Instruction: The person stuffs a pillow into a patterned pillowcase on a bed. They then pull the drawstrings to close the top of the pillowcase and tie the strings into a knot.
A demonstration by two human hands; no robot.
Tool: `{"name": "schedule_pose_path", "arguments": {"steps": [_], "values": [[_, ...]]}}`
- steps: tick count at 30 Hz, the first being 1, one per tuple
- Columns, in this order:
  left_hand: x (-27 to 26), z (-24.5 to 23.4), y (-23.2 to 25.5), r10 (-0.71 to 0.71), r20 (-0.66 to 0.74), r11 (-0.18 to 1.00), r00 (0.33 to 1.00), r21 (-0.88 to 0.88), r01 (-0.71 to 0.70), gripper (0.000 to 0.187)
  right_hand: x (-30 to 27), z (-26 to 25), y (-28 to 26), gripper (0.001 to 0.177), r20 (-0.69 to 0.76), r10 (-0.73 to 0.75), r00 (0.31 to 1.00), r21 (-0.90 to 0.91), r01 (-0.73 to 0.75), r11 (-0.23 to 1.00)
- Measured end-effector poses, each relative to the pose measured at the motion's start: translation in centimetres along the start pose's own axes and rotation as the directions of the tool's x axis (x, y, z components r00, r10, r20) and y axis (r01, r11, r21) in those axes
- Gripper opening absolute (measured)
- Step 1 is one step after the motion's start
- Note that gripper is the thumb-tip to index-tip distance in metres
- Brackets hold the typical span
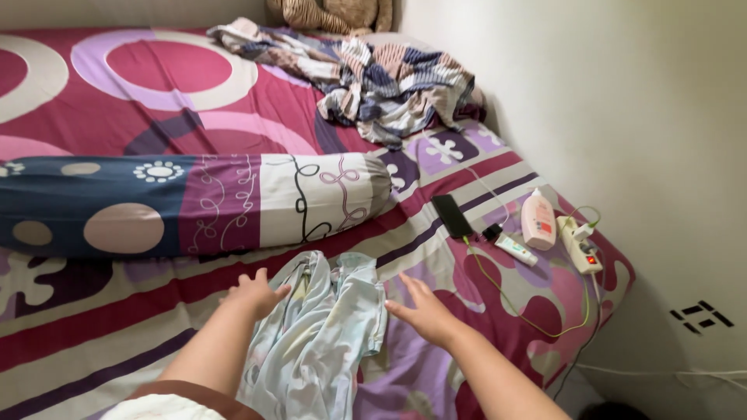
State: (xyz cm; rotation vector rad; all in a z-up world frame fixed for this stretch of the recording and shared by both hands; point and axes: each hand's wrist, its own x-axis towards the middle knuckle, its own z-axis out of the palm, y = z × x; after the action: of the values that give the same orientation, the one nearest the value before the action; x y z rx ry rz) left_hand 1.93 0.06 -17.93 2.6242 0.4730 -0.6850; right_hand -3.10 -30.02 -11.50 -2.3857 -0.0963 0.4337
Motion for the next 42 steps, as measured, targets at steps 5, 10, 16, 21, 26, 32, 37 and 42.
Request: {"name": "schedule_pose_path", "arguments": {"steps": [5,10,16,21,26,32,37,42], "values": [[3.6,4.4,-1.1,-0.084,0.041,0.972,0.996,-0.217,0.091,0.090,1.0,3.3,2.2,0.078,0.053,0.077,0.996,0.019,-0.078,0.997],[5.4,6.6,-1.0,-0.124,-0.003,0.956,0.992,-0.270,0.119,0.093,1.3,5.5,4.3,0.077,0.079,0.083,0.993,0.070,-0.089,0.994],[7.7,10.3,0.4,0.060,0.069,0.911,0.996,-0.411,-0.026,0.058,1.5,6.7,5.0,0.083,0.127,0.213,0.969,0.302,-0.242,0.922],[4.0,9.9,6.1,0.353,0.301,0.743,0.886,-0.666,-0.070,0.028,-0.1,6.0,4.5,0.110,0.039,0.091,0.995,0.140,-0.095,0.986],[-5.3,3.1,14.0,0.580,0.534,0.459,0.616,-0.838,0.294,0.036,-2.3,3.8,1.3,0.097,0.146,0.321,0.936,0.432,-0.352,0.830],[-9.0,-2.3,16.8,0.611,0.382,0.321,0.693,-0.920,0.224,0.039,-5.4,1.4,1.6,0.054,0.278,0.276,0.920,0.836,-0.373,0.403],[-5.0,1.7,15.6,0.449,0.272,0.324,0.851,-0.937,0.129,0.039,-7.1,-0.3,2.8,0.048,0.143,0.448,0.883,0.973,-0.209,0.101],[-6.4,6.6,14.8,0.314,0.568,0.758,0.761,-0.633,0.160,0.063,-11.2,-4.9,1.2,0.052,0.026,0.348,0.937,0.999,-0.014,-0.037]]}}
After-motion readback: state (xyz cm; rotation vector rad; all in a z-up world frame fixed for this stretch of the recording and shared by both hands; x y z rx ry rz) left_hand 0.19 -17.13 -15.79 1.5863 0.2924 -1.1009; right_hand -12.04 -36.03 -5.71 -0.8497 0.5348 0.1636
